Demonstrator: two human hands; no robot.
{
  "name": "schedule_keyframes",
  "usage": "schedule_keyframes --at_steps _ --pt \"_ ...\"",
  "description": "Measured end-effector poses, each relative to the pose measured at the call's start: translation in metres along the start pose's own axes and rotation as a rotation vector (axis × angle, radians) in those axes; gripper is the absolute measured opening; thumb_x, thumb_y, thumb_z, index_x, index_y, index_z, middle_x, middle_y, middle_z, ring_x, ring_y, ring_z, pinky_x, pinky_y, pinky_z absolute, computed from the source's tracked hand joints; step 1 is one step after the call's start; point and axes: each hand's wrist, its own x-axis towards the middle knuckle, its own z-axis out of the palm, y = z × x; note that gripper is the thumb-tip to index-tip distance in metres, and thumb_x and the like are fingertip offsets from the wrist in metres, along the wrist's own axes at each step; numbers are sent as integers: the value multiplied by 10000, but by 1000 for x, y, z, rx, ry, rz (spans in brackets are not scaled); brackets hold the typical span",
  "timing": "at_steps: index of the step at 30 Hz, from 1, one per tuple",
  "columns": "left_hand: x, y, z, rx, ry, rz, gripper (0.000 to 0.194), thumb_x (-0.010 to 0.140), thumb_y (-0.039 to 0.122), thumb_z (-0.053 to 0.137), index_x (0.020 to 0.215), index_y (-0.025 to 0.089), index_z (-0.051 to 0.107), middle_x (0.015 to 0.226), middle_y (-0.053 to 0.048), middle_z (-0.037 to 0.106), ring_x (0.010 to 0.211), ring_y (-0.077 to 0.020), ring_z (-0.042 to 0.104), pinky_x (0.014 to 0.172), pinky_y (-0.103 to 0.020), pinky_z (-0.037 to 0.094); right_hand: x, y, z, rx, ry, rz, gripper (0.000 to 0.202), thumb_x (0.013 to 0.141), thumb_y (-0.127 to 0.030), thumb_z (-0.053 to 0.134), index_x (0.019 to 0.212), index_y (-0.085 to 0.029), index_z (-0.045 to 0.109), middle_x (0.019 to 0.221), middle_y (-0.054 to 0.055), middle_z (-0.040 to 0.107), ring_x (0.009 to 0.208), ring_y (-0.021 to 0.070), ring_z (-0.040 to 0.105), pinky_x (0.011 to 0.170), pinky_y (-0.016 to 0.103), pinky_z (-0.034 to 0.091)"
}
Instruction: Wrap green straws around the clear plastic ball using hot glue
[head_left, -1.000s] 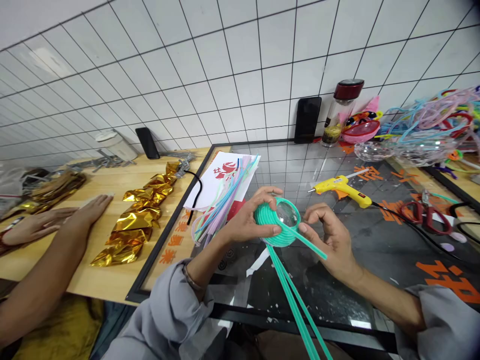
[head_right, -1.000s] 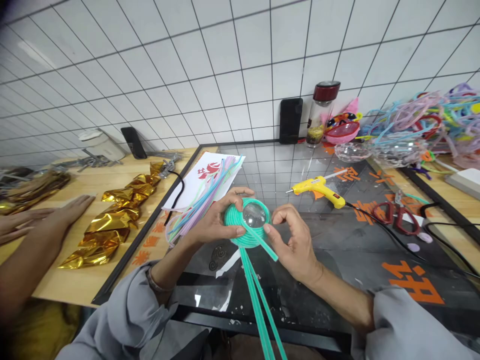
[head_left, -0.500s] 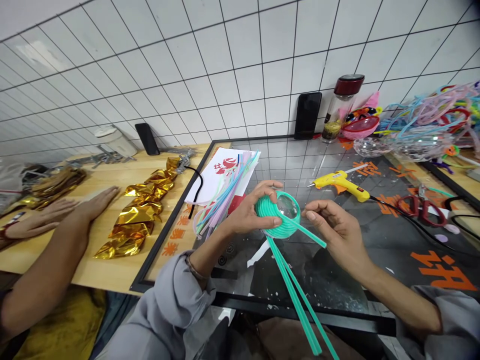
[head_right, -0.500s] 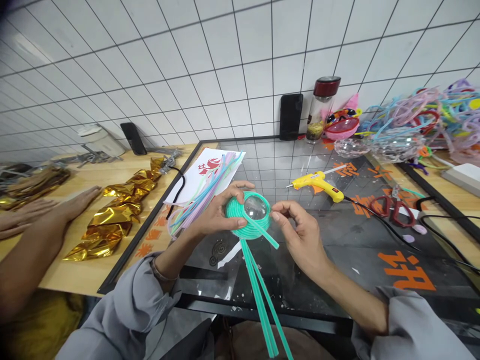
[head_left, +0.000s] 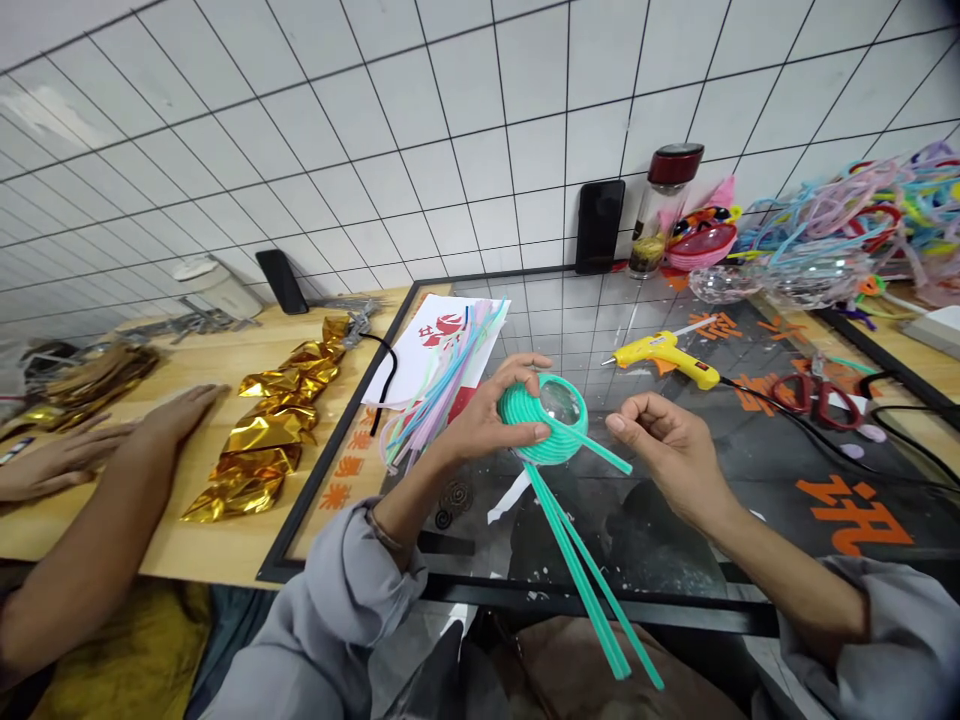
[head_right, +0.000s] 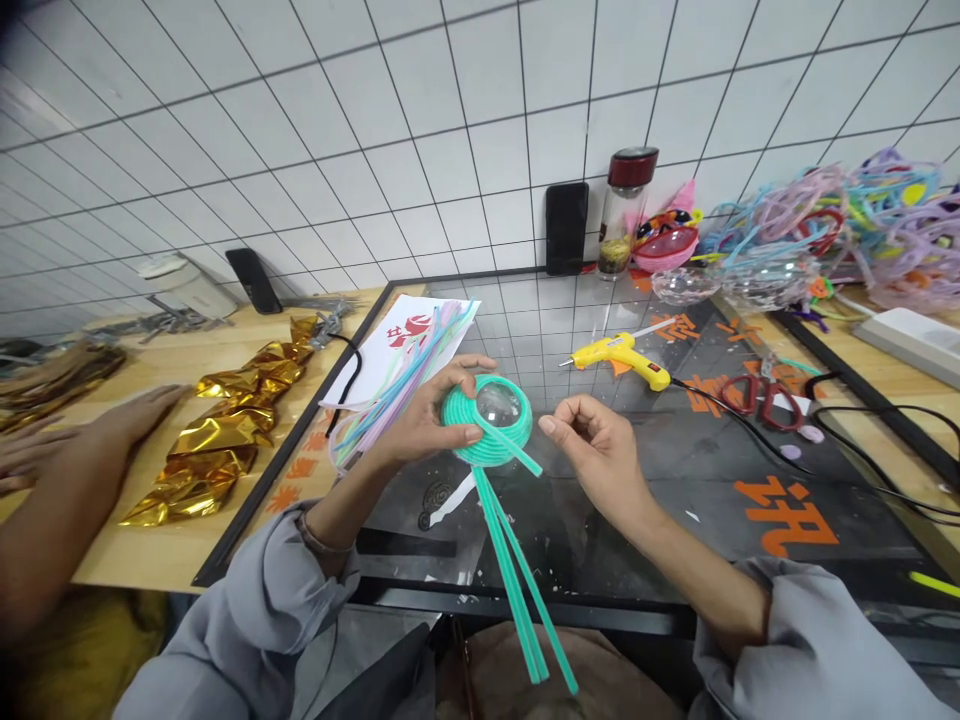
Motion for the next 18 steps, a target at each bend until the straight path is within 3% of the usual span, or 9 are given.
schedule_keyframes --at_steps 7,18 --pt "1 -3 0 12 5 34 362 721 376 807 894 217 532 1365 -120 550 1325 -307 509 1113 -509 380 2 2 -1 -107 -79 -41 446 840 -595 653 666 -190 588 606 -13 536 592 128 477 557 260 387" --pt "-1 -8 -2 11 11 35 385 731 426 804 913 224 531 1376 -113 547 1325 -300 503 1100 -499 385 2 12 -5 -110 -131 -22 376 910 -538 590 766 -192 617 695 7 597 657 149 532 611 276 443"
